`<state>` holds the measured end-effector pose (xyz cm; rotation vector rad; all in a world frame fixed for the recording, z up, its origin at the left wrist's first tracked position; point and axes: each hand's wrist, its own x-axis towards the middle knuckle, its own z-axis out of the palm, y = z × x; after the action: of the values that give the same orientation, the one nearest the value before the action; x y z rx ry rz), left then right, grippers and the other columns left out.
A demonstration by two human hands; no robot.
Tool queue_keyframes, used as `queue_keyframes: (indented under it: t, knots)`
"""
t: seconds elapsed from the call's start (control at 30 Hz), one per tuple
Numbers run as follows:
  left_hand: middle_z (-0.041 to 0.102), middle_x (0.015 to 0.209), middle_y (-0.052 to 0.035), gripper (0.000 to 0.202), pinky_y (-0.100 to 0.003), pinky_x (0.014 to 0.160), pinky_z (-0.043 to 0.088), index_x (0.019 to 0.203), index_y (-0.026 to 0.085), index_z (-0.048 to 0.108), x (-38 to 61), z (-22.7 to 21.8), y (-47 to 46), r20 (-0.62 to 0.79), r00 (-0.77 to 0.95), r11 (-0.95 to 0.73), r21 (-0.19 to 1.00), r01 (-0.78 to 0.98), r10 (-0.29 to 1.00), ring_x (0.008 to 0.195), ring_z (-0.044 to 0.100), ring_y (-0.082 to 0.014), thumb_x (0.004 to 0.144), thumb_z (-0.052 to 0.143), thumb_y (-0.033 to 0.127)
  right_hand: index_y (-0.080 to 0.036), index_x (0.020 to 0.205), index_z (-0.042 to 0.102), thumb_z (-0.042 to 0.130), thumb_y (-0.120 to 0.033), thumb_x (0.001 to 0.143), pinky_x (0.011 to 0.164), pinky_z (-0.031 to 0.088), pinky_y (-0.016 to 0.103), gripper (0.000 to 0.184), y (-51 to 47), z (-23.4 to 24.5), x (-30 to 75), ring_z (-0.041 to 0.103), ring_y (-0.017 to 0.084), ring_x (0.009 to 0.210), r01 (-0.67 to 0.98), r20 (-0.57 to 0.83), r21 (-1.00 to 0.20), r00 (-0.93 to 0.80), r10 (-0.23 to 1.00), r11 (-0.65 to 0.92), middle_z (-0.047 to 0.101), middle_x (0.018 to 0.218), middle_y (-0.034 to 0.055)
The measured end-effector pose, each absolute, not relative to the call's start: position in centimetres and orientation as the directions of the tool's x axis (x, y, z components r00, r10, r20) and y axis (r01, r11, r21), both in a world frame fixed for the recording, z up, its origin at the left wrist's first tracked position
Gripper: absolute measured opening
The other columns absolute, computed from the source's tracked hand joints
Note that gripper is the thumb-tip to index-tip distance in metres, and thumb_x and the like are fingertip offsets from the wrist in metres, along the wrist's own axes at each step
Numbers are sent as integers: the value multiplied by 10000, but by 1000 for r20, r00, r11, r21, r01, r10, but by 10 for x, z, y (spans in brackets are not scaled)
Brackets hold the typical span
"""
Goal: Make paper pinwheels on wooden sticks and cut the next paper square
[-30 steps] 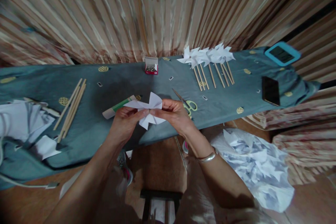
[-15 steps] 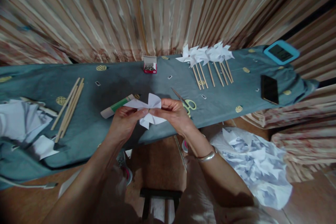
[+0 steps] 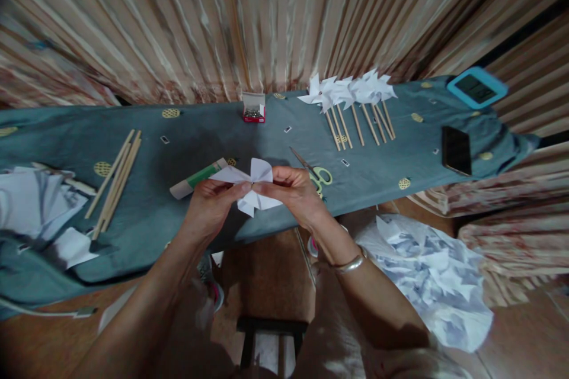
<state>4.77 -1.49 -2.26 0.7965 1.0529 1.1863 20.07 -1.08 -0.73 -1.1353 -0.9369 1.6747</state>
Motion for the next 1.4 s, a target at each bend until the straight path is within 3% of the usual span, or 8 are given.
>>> queue_keyframes:
  t: [0.4, 0.7, 0.93, 1.17, 1.4]
  knots:
    - [716, 632, -22, 218, -253, 554, 487, 616, 165, 743, 48, -21, -16, -222, 32, 222, 928, -299, 974, 567, 610, -144, 545, 868, 329, -209, 660, 749, 913, -319, 531, 578, 493, 253, 235, -12, -5, 201, 578, 90, 538, -254, -293, -908, -181, 939, -332, 706, 634, -36]
    - [722, 649, -17, 219, -269, 592, 508, 623, 169, 744, 51, -20, -16, -211, 32, 210, 921, -328, 977, 600, 627, -156, 530, 865, 325, -211, 728, 772, 911, -317, 546, 608, 501, 247, 252, -13, -5, 203, 621, 100, 598, -245, -310, -904, -187, 932, -350, 747, 706, -17]
    - [675, 591, 15, 249, -228, 561, 455, 602, 165, 719, 52, -21, -14, -238, -27, 215, 915, -340, 971, 554, 566, -111, 500, 878, 327, -223, 707, 763, 902, -327, 559, 612, 506, 250, 228, -10, -6, 203, 613, 98, 584, -276, -277, -906, -189, 942, -322, 742, 697, -27]
    - [722, 682, -12, 317, -283, 677, 522, 699, 168, 748, 53, -22, -15, -241, 81, 253, 891, -376, 967, 649, 642, -158, 490, 903, 347, -238, 680, 769, 913, -360, 513, 593, 521, 250, 252, -8, -3, 202, 611, 106, 577, -268, -263, -915, -169, 950, -301, 750, 688, -27]
    - [731, 673, -12, 273, -306, 697, 543, 673, 167, 744, 53, -22, -16, -224, 77, 237, 906, -352, 972, 635, 647, -167, 504, 889, 325, -222, 664, 756, 902, -347, 535, 609, 504, 254, 232, -9, -5, 202, 598, 98, 566, -268, -282, -908, -181, 942, -323, 737, 669, -27]
